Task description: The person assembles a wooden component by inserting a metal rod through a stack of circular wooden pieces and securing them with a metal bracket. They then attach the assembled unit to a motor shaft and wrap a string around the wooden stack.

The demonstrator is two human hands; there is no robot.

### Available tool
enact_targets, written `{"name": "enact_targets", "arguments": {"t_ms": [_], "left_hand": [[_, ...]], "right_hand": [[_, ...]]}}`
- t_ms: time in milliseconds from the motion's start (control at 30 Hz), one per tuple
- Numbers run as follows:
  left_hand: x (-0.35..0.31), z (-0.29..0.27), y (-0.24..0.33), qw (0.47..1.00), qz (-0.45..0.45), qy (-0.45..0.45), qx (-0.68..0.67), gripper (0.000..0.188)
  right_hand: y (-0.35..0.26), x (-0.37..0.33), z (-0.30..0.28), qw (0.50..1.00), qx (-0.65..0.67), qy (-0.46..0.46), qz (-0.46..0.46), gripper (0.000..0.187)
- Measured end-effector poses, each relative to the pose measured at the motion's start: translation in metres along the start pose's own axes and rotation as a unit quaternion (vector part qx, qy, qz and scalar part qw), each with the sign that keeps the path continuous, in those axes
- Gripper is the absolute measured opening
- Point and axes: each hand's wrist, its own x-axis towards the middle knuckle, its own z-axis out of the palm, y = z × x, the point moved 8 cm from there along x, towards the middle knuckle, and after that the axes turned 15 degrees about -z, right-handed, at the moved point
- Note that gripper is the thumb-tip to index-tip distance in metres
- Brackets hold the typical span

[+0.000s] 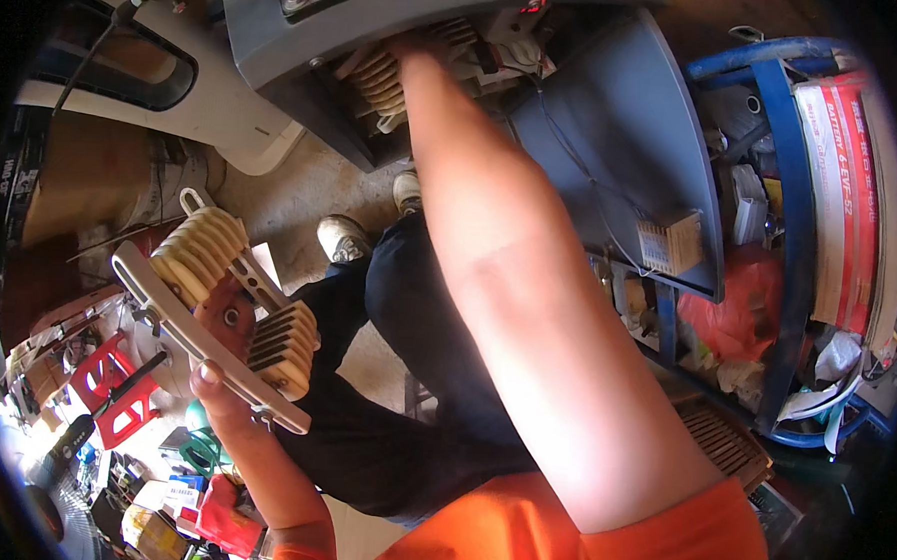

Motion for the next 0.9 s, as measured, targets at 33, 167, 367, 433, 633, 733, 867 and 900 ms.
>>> {"name": "enact_targets", "arguments": {"t_ms": [33,167,367,433,633,733,867,900], "left_hand": [[-0.001,-0.001,-0.001,1.0,-0.001,0.0,-0.006,0.113],[-0.004,-0.004,-0.008,0.999,-0.012,0.003,-0.033,0.115],[0.001,0.011,-0.002,0.998,-0.045,-0.017,-0.033,0.121],[0.005,0.015,0.0,0.999,-0.043,-0.019,-0.016,0.122],[0.006,0.027,0.003,0.999,-0.048,0.01,-0.013,0.116],[0.01,0.033,0.005,1.0,-0.018,0.009,-0.016,0.108],[0.012,0.041,0.012,1.0,-0.01,0.02,0.002,0.1],[0.014,0.042,0.011,1.0,-0.017,0.018,0.008,0.1]], "right_hand": [[-0.002,0.004,0.004,1.0,0.005,0.0,-0.007,0.052],[0.002,0.021,0.031,0.999,0.041,-0.009,-0.009,0.052],[0.048,0.03,0.045,0.991,0.117,-0.037,0.042,0.054],[0.076,0.026,0.037,0.987,0.132,-0.057,0.066,0.054],[0.065,-0.043,0.01,0.973,0.009,-0.191,-0.132,0.055],[0.048,-0.06,0.012,0.965,0.004,-0.222,-0.14,0.049],[0.037,-0.063,0.011,0.976,0.002,-0.192,-0.101,0.042],[0.036,-0.064,0.011,0.978,-0.001,-0.185,-0.094,0.041]]}}
